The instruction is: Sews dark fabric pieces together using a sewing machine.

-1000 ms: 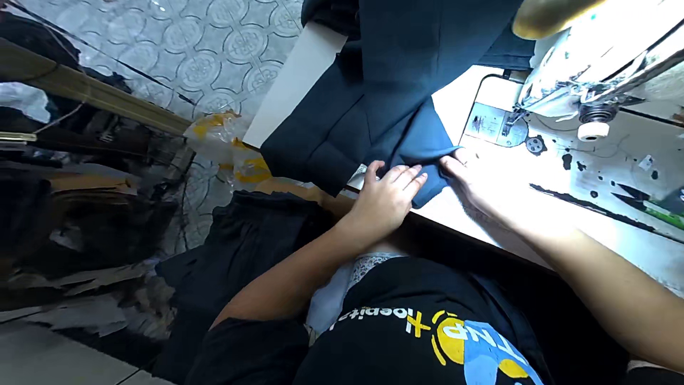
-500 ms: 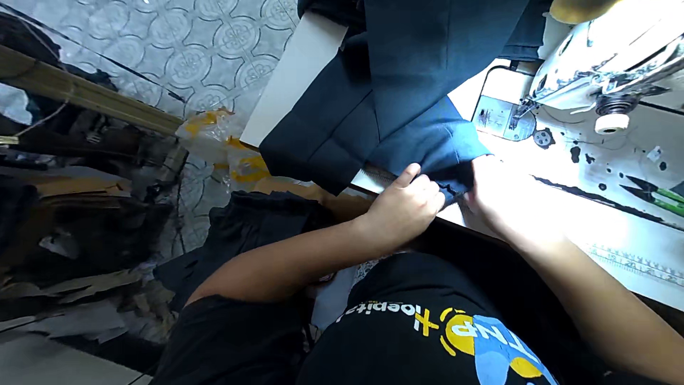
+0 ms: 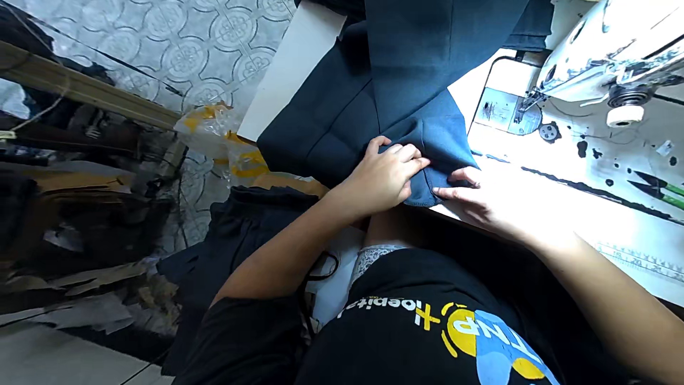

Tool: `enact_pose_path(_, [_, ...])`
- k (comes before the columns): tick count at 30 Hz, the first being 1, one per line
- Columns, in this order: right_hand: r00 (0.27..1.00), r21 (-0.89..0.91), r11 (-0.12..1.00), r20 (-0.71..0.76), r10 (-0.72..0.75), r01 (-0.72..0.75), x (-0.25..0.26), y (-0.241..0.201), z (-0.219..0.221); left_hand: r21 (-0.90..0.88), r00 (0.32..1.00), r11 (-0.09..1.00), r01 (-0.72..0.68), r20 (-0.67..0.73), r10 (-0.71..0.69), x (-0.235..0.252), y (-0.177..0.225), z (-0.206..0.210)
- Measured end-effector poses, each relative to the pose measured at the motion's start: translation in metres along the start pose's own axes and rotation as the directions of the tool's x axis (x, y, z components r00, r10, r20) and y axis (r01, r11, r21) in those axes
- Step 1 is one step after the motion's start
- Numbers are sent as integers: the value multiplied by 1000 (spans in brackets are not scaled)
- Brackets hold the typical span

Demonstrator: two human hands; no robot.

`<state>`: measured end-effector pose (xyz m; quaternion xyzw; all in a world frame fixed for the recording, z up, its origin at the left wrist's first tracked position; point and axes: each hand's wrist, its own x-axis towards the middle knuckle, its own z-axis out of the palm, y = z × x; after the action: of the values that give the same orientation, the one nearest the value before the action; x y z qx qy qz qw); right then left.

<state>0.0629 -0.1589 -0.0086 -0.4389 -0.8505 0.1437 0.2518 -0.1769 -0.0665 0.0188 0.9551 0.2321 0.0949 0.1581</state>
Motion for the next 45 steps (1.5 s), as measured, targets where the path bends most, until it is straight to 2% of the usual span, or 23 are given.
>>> enact_pose_path(2, [998, 58, 997, 31, 52, -54, 4, 0, -5, 117, 987, 992, -50, -143, 67, -8, 6, 15])
enact_pose_path(5, [987, 120, 981, 72, 141, -149, 9, 0, -9, 184, 951, 979, -93, -275, 142, -19, 16, 38])
enact_pose_path(8, [973, 134, 966, 99, 209, -221, 15, -1, -11, 132, 903, 990, -53, -417, 104, -21, 15, 47])
enact_pose_path(11, [965, 154, 953, 85, 249, -259, 17, 0, -13, 58, 884, 998, -18, -465, 43, -18, 16, 49])
enact_pose_path(15, [956, 237, 926, 74, 283, -292, 19, 6, -11, -21, 900, 998, 59, -432, -62, -18, 18, 46])
enact_pose_path(19, [933, 293, 886, 137, 332, -359, 26, 9, -13, -55, 940, 992, 114, -318, -125, -15, 22, 42])
enact_pose_path(22, [928, 241, 899, 170, 331, -365, 31, 11, -14, -81, 962, 989, 124, -234, -139, -13, 22, 37])
enact_pose_path(25, [926, 175, 916, 183, 330, -360, 35, 9, -14, -91, 964, 989, 117, -227, -135, -13, 21, 36])
enact_pose_path(28, [958, 206, 938, 131, 257, -280, 32, 11, -13, 25, 965, 998, 64, -255, -56, -18, 23, 35])
enact_pose_path(31, [983, 264, 948, 89, 162, -180, 26, 17, -9, 177, 995, 984, 25, -100, -7, -23, 34, 17])
enact_pose_path(34, [978, 256, 945, 99, 183, -202, 24, 15, -9, 305, 1000, 952, 24, 8, -28, -17, 50, 6])
enact_pose_path(37, [974, 248, 947, 141, 175, -206, 24, 17, -11, 325, 996, 945, 40, -86, -12, -5, 50, 12])
enact_pose_path(39, [975, 242, 951, 157, 156, -191, 22, 19, -13, 178, 984, 983, 42, -176, -11, -3, 37, 18])
enact_pose_path(41, [973, 261, 944, 167, 160, -200, 21, 20, -12, -5, 977, 999, 54, -206, -54, -8, 24, 21])
enact_pose_path(42, [971, 261, 943, 166, 169, -209, 22, 20, -11, -39, 974, 997, 66, -214, -73, -11, 21, 22])
enact_pose_path(45, [968, 251, 942, 175, 180, -221, 26, 18, -13, 89, 964, 993, 74, -260, -48, -14, 27, 29])
